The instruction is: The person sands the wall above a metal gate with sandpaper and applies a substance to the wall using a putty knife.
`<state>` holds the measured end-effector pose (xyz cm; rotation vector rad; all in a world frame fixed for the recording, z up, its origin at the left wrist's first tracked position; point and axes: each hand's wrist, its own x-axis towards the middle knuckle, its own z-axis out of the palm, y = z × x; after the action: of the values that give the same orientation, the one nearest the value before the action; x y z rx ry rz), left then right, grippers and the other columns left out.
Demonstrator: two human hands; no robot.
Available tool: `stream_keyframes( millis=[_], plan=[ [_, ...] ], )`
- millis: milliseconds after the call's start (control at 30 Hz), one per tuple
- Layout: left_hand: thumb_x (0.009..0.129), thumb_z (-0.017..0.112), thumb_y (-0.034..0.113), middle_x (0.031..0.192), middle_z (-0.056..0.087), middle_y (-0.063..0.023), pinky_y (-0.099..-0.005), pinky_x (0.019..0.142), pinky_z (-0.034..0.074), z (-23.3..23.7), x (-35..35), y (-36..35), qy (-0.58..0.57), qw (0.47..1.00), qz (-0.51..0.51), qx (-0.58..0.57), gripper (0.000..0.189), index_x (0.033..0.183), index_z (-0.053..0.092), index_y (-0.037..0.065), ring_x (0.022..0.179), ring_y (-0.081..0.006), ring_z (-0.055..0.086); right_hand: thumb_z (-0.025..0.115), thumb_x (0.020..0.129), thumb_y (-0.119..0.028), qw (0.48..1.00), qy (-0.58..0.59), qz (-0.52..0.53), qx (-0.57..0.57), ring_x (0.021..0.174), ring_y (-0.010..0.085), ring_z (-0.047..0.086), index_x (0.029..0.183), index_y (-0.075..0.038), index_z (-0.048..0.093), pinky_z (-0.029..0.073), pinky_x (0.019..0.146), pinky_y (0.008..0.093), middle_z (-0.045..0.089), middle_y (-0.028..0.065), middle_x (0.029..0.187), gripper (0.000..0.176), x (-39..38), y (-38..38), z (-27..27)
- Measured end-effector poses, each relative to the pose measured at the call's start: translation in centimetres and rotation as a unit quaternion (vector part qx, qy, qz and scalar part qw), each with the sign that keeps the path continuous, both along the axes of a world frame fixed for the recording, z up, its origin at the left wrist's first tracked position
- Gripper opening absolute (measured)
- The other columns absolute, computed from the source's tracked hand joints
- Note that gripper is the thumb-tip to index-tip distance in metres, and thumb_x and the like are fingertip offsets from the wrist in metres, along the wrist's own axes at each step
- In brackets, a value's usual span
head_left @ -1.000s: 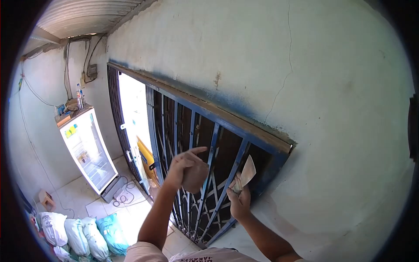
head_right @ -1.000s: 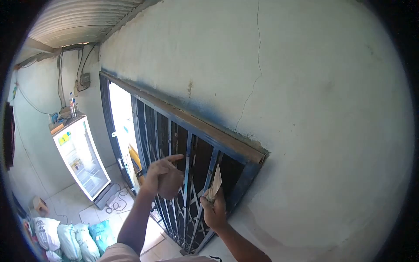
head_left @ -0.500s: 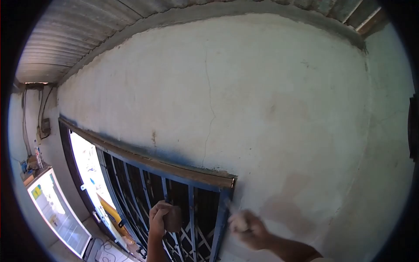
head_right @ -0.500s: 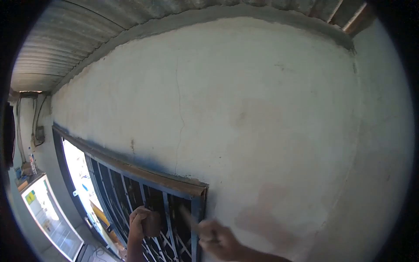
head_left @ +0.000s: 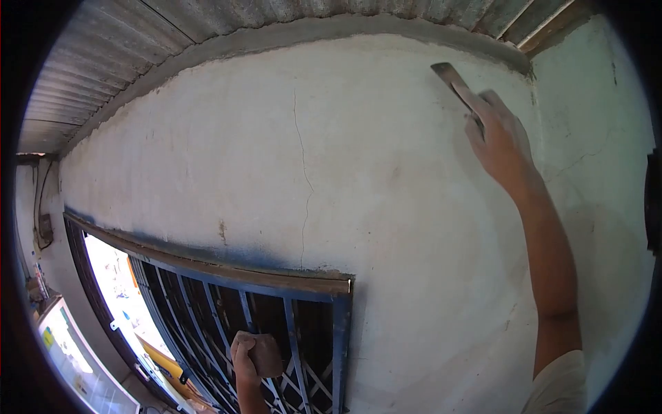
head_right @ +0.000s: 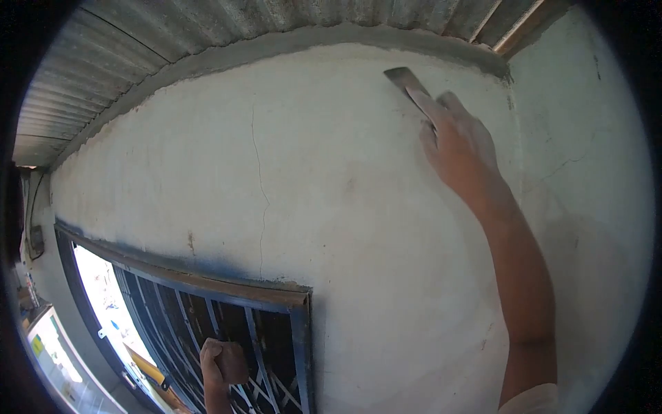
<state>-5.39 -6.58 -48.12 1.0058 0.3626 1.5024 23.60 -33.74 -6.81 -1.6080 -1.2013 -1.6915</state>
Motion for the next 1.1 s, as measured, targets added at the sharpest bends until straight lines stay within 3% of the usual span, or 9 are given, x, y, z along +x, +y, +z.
stream_keyframes(
  millis=[133, 233, 333, 400, 600, 1100],
  plan=[
    [0.08, 0.053, 0.014, 0.071, 0.052, -0.0018, -0.0252, 0.064, 0.043, -0.1, 0.4, -0.2, -0.001, 1.0, 0.026, 0.008, 0.008, 0.079, 0.054, 0.006, 0.066, -0.0112, 0.05, 0.058, 0.09, -0.013, 0.997, -0.048, -0.061, -0.019, 0.095, 0.0364, 0.062, 0.141, -0.02, 0.048, 0.051, 0.083, 0.0454, 0.058, 0.0197, 0.112, 0.052, 0.4, 1.7, 3.9],
    [0.081, 0.052, 0.013, 0.071, 0.052, -0.0015, -0.0248, 0.061, 0.042, -1.1, 0.5, 0.5, -0.012, 0.999, 0.031, 0.009, 0.007, 0.078, 0.054, 0.006, 0.063, -0.0108, 0.049, 0.057, 0.091, -0.021, 0.99, -0.103, -0.1, -0.004, 0.099, 0.0364, 0.063, 0.142, -0.02, 0.046, 0.051, 0.085, 0.0463, 0.058, 0.0214, 0.12, 0.052, 1.4, 3.8, 5.8],
    [0.081, 0.052, 0.012, 0.071, 0.052, -0.0016, -0.0249, 0.059, 0.042, -0.8, 0.6, 0.4, -0.05, 0.999, 0.016, 0.007, 0.006, 0.08, 0.053, 0.006, 0.062, -0.0109, 0.05, 0.053, 0.093, -0.026, 0.986, -0.042, -0.155, -0.049, 0.101, 0.0326, 0.065, 0.137, -0.009, 0.049, 0.053, 0.083, 0.0466, 0.062, 0.0204, 0.116, 0.047, 0.0, 4.9, 7.2],
    [0.082, 0.053, 0.012, 0.072, 0.053, -0.002, -0.0254, 0.058, 0.045, -1.0, 0.7, 0.6, -0.063, 0.998, 0.011, 0.014, 0.005, 0.083, 0.053, 0.007, 0.062, -0.0114, 0.052, 0.05, 0.095, -0.024, 0.986, -0.037, -0.155, -0.044, 0.1, 0.0326, 0.066, 0.135, -0.009, 0.051, 0.054, 0.082, 0.0462, 0.064, 0.0195, 0.111, 0.043, -0.9, 5.3, 7.3],
    [0.081, 0.057, 0.011, 0.076, 0.058, -0.0027, -0.0272, 0.065, 0.052, 0.9, 0.5, -0.8, -0.084, 0.996, -0.007, -0.025, 0.03, 0.11, 0.051, 0.005, 0.07, -0.0138, 0.061, 0.045, 0.096, -0.016, 0.991, -0.016, -0.125, -0.049, 0.094, 0.034, 0.067, 0.12, -0.005, 0.059, 0.054, 0.08, 0.0463, 0.068, 0.0177, 0.098, 0.03, -1.3, 6.3, 8.0],
    [0.079, 0.055, 0.009, 0.078, 0.063, -0.0072, -0.0258, 0.064, 0.052, -0.4, 0.5, 0.4, -0.102, 0.994, -0.021, -0.025, 0.031, 0.108, 0.054, -0.001, 0.069, -0.0157, 0.063, 0.045, 0.093, -0.01, 0.986, -0.068, -0.148, -0.039, 0.095, 0.0341, 0.067, 0.106, 0.0, 0.063, 0.055, 0.08, 0.046, 0.068, 0.0182, 0.103, 0.025, -1.5, 6.6, 8.4]
  ],
)
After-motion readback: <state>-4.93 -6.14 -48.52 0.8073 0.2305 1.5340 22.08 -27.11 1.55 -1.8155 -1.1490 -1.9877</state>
